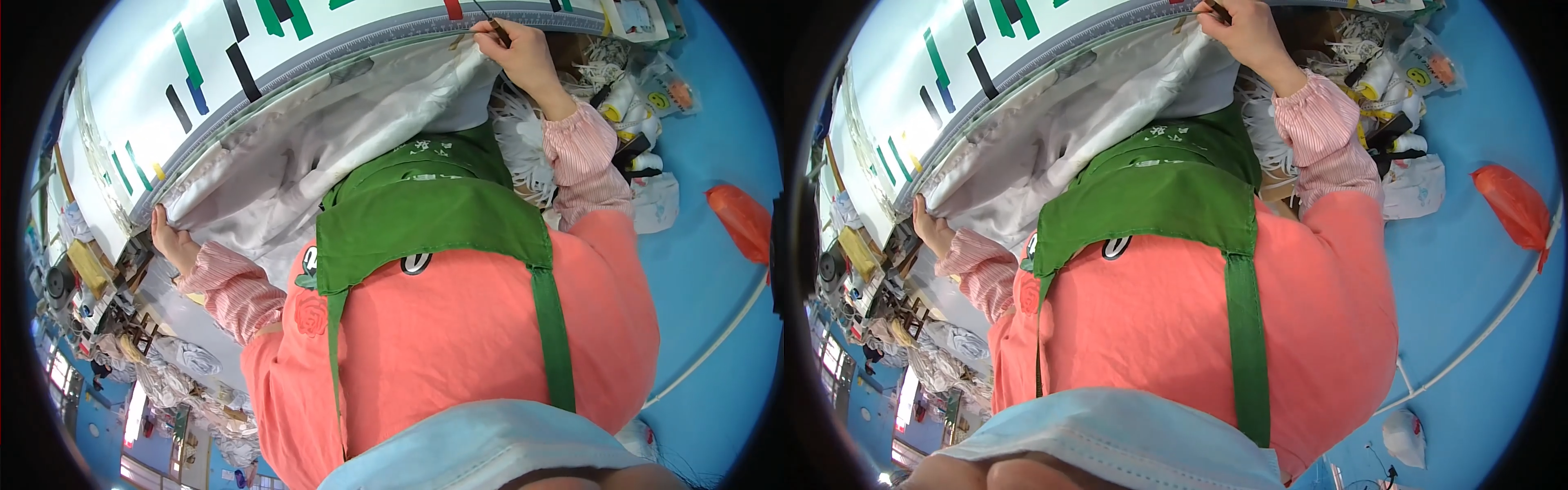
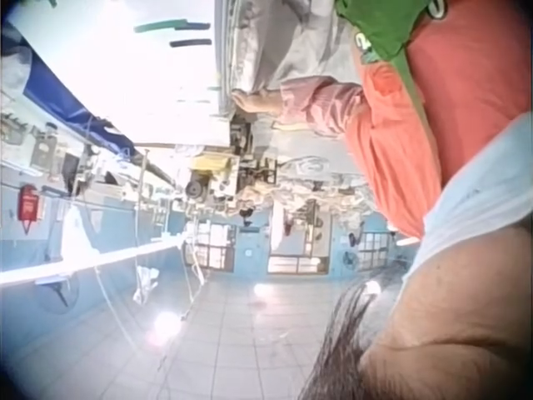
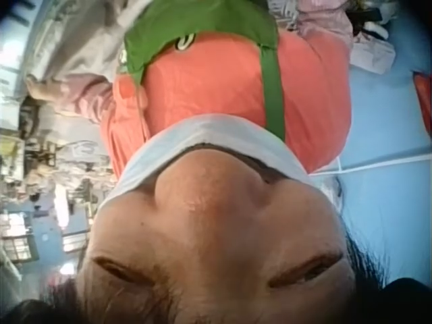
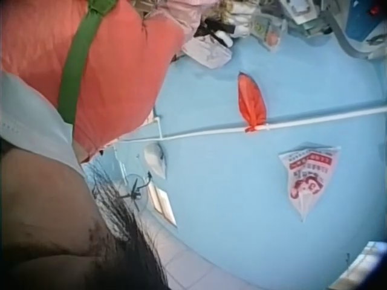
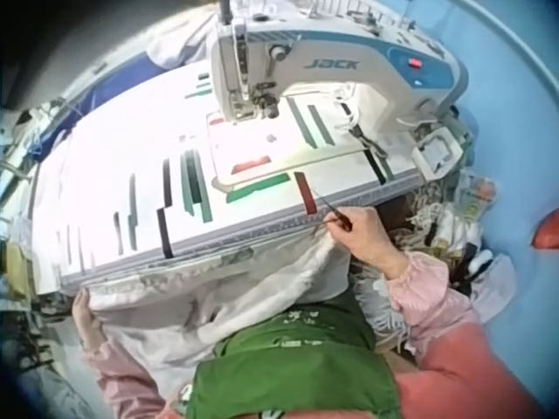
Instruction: Stuffing pillowcases with filling material and then sewing the opening closed using an industrial sewing machine.
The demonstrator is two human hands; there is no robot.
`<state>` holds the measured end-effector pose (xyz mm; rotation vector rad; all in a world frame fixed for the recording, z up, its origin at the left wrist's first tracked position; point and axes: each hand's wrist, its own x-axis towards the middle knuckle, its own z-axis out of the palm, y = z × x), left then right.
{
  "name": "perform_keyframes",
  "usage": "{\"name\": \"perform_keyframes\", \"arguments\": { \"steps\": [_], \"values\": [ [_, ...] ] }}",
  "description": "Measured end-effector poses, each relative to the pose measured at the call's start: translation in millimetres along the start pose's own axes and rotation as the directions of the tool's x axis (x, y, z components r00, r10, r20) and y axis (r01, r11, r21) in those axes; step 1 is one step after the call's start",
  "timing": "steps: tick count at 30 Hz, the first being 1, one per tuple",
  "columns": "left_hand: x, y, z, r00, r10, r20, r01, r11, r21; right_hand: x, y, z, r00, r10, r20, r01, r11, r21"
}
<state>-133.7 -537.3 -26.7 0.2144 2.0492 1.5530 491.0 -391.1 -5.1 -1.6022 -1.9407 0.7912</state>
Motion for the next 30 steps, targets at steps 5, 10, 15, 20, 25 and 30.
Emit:
{"name": "perform_keyframes", "arguments": {
  "steps": [5,10,15,20,25,30],
  "values": [
    [17.1,-3.2,-18.2,1.000,-0.010,0.013,0.010,1.000,0.023,1.1,-6.8,7.7,0.998,0.013,-0.068,-0.011,1.000,0.023],
    [13.2,-5.0,-13.8,1.000,-0.002,0.026,0.003,0.999,-0.041,1.4,-10.7,12.6,0.994,-0.027,-0.105,0.023,0.999,-0.040],
    [10.6,-5.2,-4.6,1.000,-0.004,-0.005,0.004,1.000,-0.013,0.3,-10.8,17.9,0.984,-0.002,-0.180,-0.016,0.995,-0.100],
    [18.7,-10.2,-11.9,1.000,0.013,-0.014,-0.014,0.999,-0.033,3.1,-7.3,23.1,0.972,-0.074,-0.221,0.046,0.990,-0.132],
    [-1.7,-18.3,35.7,0.697,0.709,-0.112,-0.596,0.658,0.459,1.9,-7.6,21.8,0.990,0.033,-0.136,-0.041,0.998,-0.055],
    [-229.2,-7.8,222.9,0.377,0.498,0.781,-0.614,0.766,-0.192,-29.7,-30.7,9.7,0.996,-0.020,0.086,0.010,0.994,0.112]
  ]
}}
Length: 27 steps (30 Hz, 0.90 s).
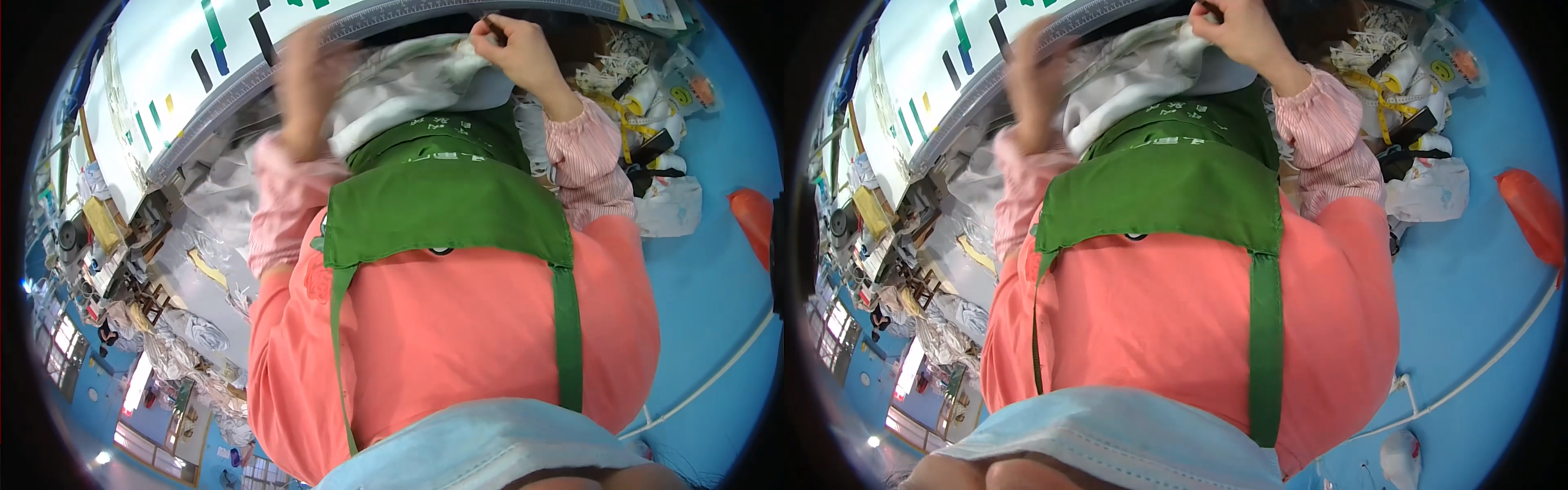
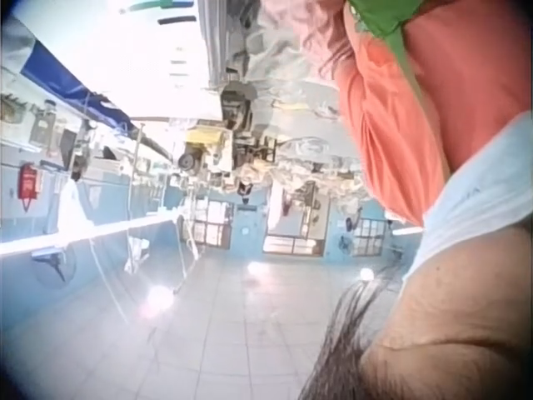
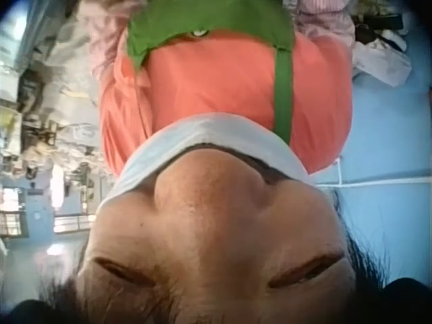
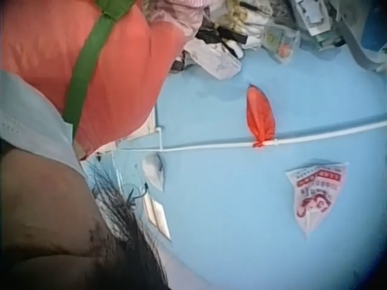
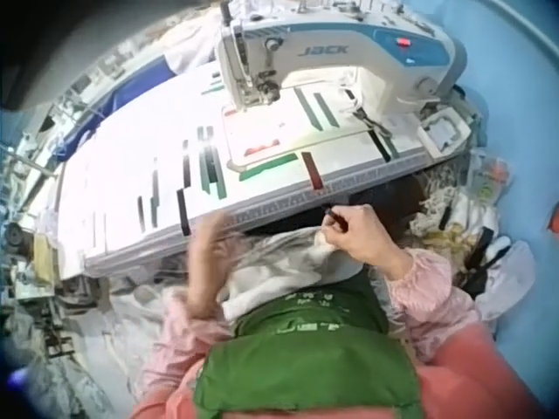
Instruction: Stuffing pillowcases with filling material and then sewing the opening closed using an industrial sewing machine.
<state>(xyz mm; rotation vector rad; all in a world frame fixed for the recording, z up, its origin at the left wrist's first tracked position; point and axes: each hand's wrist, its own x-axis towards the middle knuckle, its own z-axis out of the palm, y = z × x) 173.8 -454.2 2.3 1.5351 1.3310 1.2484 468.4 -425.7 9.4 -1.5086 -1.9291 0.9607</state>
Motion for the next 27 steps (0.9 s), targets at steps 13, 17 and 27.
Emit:
{"name": "perform_keyframes", "arguments": {
  "steps": [13,17,27],
  "values": [
    [7.7,12.3,84.6,0.889,-0.051,0.455,0.005,0.995,0.102,-32.8,-7.5,6.6,0.999,-0.024,0.043,0.016,0.983,0.183],
    [14.5,22.1,65.4,0.898,-0.170,0.407,0.132,0.984,0.121,-52.2,-17.7,14.0,0.887,-0.315,-0.337,0.307,0.948,-0.079],
    [19.5,31.1,52.3,0.923,-0.231,0.309,0.197,0.971,0.139,-79.0,-19.3,27.9,0.963,-0.196,-0.185,0.171,0.975,-0.144]
  ]
}}
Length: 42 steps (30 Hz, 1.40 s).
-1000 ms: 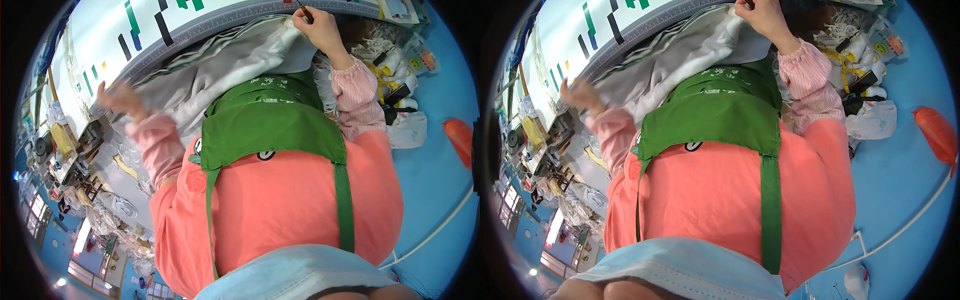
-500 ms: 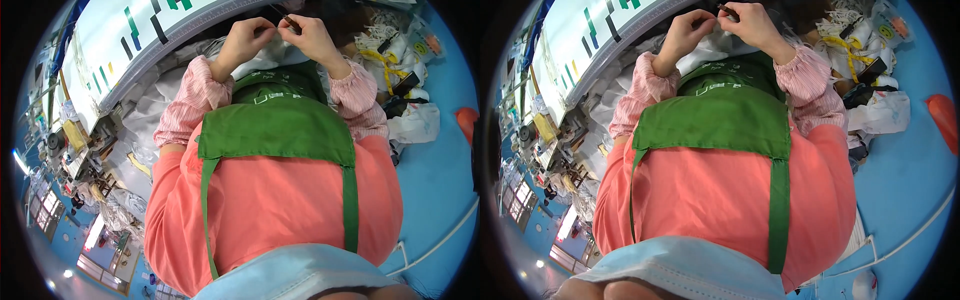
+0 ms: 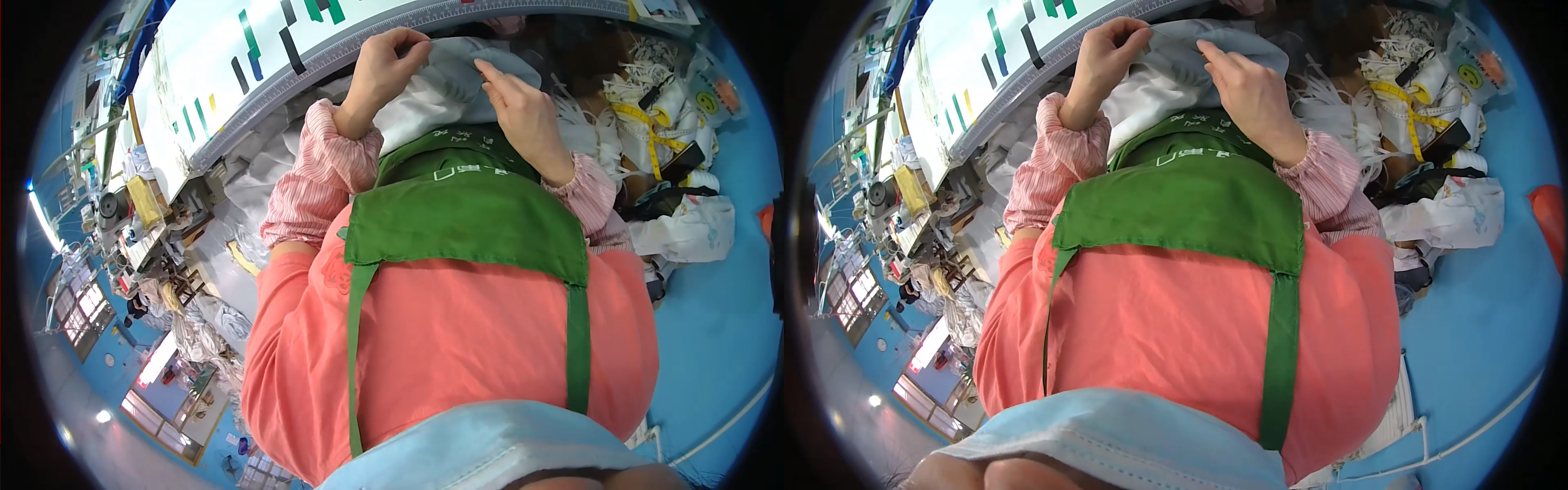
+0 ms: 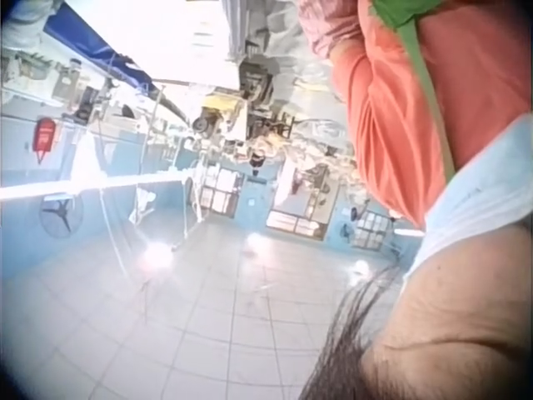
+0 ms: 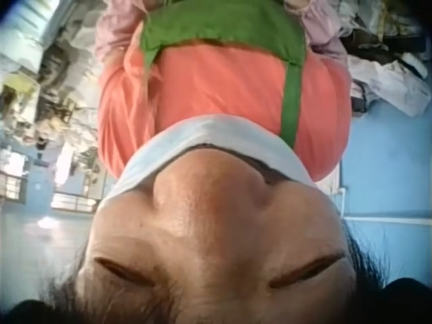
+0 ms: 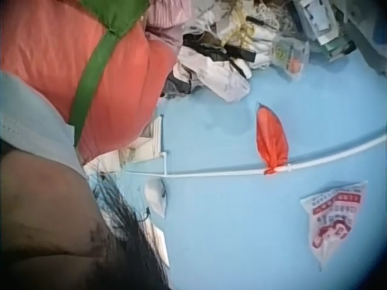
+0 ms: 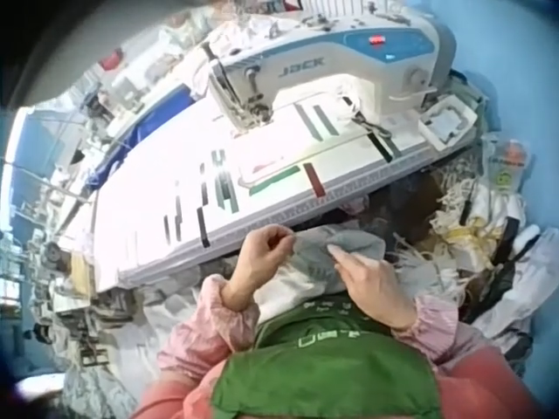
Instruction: Stuffing pillowcases with filling material and then sewing the opening closed using an industrial sewing machine.
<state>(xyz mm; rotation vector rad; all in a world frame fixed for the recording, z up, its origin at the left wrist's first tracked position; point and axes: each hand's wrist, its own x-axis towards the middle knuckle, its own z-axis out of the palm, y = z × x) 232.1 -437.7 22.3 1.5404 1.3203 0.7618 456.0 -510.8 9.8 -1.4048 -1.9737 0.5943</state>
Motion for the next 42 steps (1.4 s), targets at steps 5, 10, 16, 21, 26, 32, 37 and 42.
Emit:
{"name": "perform_keyframes", "arguments": {
  "steps": [5,10,16,21,26,32,37,42],
  "values": [
    [8.3,-3.8,-0.4,1.000,0.006,-0.009,-0.006,1.000,0.004,4.3,4.6,3.6,1.000,0.011,0.008,-0.011,1.000,-0.001],
    [9.5,-7.1,-4.5,0.925,0.366,-0.099,-0.306,0.876,0.373,17.1,-1.9,7.8,1.000,0.008,0.007,-0.008,0.998,0.064],
    [2.9,-24.0,19.5,0.678,0.731,-0.080,-0.476,0.519,0.710,12.3,9.8,38.1,0.953,0.247,0.176,-0.301,0.846,0.440],
    [-0.4,-18.7,25.2,0.837,0.455,-0.304,-0.349,0.872,0.344,36.0,-5.1,56.2,0.818,0.388,0.425,-0.556,0.343,0.757],
    [4.8,-22.9,22.0,0.910,0.279,-0.306,-0.241,0.958,0.157,56.0,-17.4,62.5,0.811,0.448,0.376,-0.551,0.371,0.747],
    [7.6,-42.9,23.0,0.847,0.403,-0.347,-0.320,0.907,0.273,56.7,-10.6,55.0,0.837,0.354,0.418,-0.509,0.222,0.831],
    [14.0,-23.2,-2.1,0.873,0.409,-0.264,-0.293,0.874,0.387,18.8,11.7,16.1,0.775,0.331,0.538,-0.619,0.228,0.752],
    [15.5,12.8,-36.8,0.871,0.481,-0.103,-0.371,0.780,0.504,45.3,56.9,-49.2,0.904,0.417,0.088,-0.202,0.239,0.950]
  ]
}}
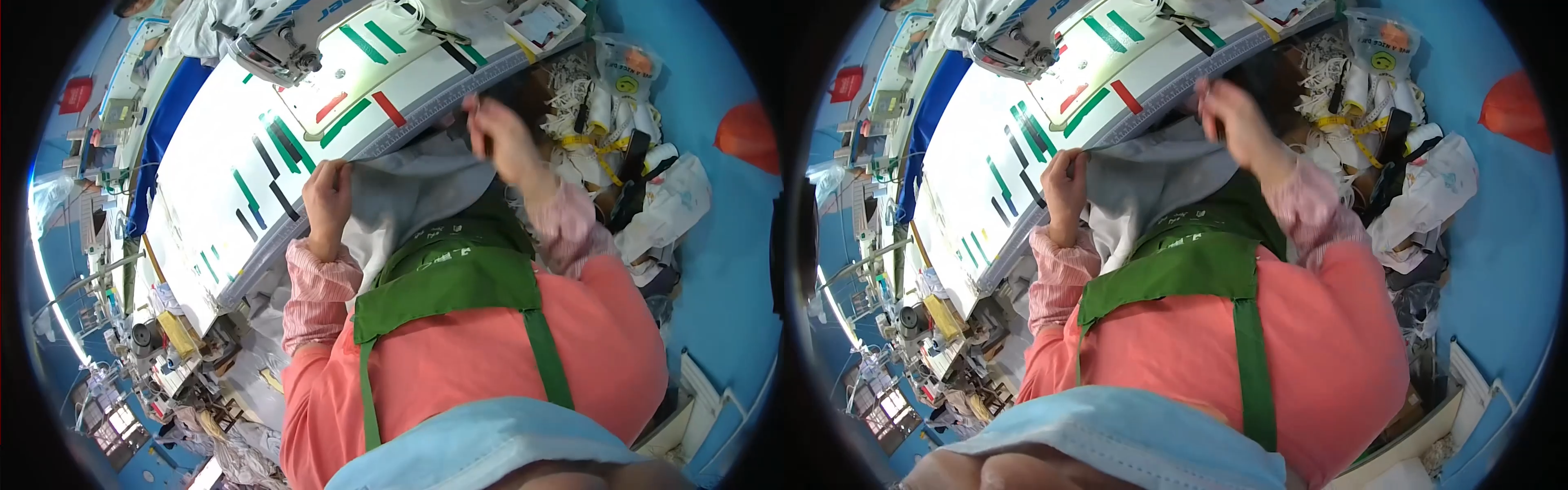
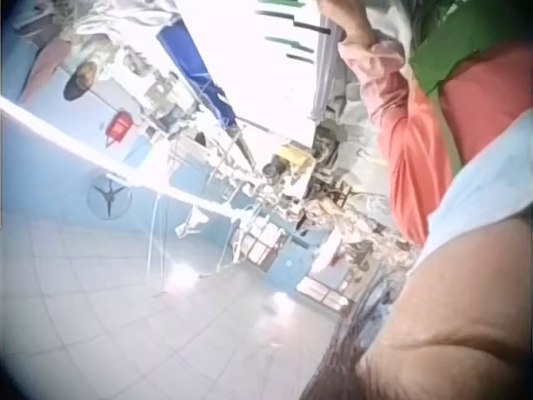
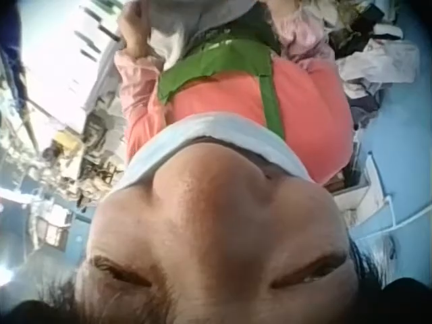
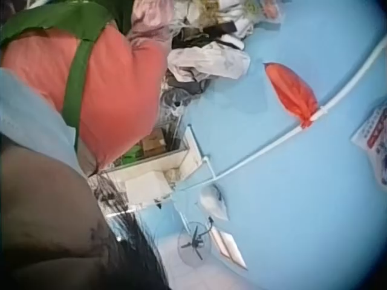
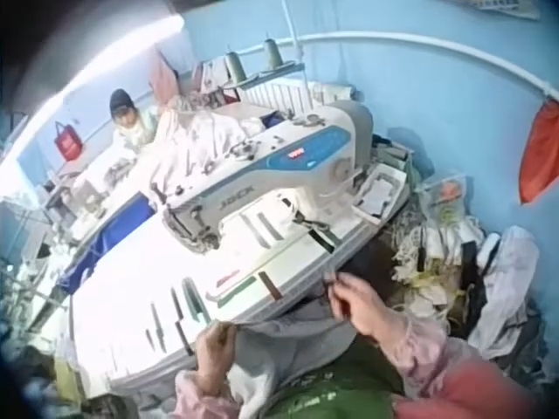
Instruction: Stuffing pillowcases with filling material and then sewing the opening closed using an industrial sewing machine.
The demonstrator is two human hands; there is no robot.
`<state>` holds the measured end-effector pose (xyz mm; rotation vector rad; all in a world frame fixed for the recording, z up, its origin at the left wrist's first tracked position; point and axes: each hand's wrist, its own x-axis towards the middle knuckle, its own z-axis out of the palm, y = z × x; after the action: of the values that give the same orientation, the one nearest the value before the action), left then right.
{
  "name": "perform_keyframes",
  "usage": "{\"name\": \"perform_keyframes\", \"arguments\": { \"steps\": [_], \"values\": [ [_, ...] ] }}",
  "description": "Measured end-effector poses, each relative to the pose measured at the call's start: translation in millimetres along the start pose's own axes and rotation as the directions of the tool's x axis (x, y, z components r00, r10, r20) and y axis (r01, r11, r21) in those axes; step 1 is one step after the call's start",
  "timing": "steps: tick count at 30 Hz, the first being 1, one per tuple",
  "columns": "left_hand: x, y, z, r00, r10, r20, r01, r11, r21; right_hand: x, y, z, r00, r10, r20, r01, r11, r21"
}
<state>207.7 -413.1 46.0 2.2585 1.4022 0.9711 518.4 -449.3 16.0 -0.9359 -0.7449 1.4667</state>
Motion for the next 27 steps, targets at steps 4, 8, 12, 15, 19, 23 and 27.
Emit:
{"name": "perform_keyframes", "arguments": {
  "steps": [4,8,12,15,19,23,27],
  "values": [
    [19.5,3.1,-3.4,0.994,0.111,0.021,-0.112,0.990,0.083,130.5,9.1,-71.7,0.935,-0.350,-0.063,0.346,0.936,-0.066],
    [24.5,6.0,-22.2,0.999,0.039,-0.035,-0.038,0.999,0.014,115.2,24.5,-4.4,0.908,-0.408,0.093,0.416,0.852,-0.318],
    [36.8,16.7,-27.3,0.963,0.234,0.130,-0.223,0.970,-0.100,71.6,12.9,78.3,0.869,-0.223,0.442,0.404,0.835,-0.374],
    [57.7,-4.1,-48.5,0.957,0.275,0.096,-0.265,0.958,-0.107,76.6,14.7,83.8,0.724,0.286,0.628,0.210,0.776,-0.595],
    [78.2,-62.9,-59.4,0.996,0.057,-0.073,-0.059,0.998,-0.023,125.4,-27.9,20.4,0.879,0.156,0.450,0.279,0.597,-0.752],
    [96.7,-115.8,5.2,0.994,-0.009,-0.111,0.003,0.999,-0.050,148.5,-35.5,40.6,0.949,0.093,0.301,0.310,-0.112,-0.944],
    [91.7,-119.2,23.5,0.991,-0.077,-0.110,0.081,0.996,0.035,170.0,35.2,71.4,0.692,-0.487,0.533,0.457,-0.276,-0.846]
  ]
}}
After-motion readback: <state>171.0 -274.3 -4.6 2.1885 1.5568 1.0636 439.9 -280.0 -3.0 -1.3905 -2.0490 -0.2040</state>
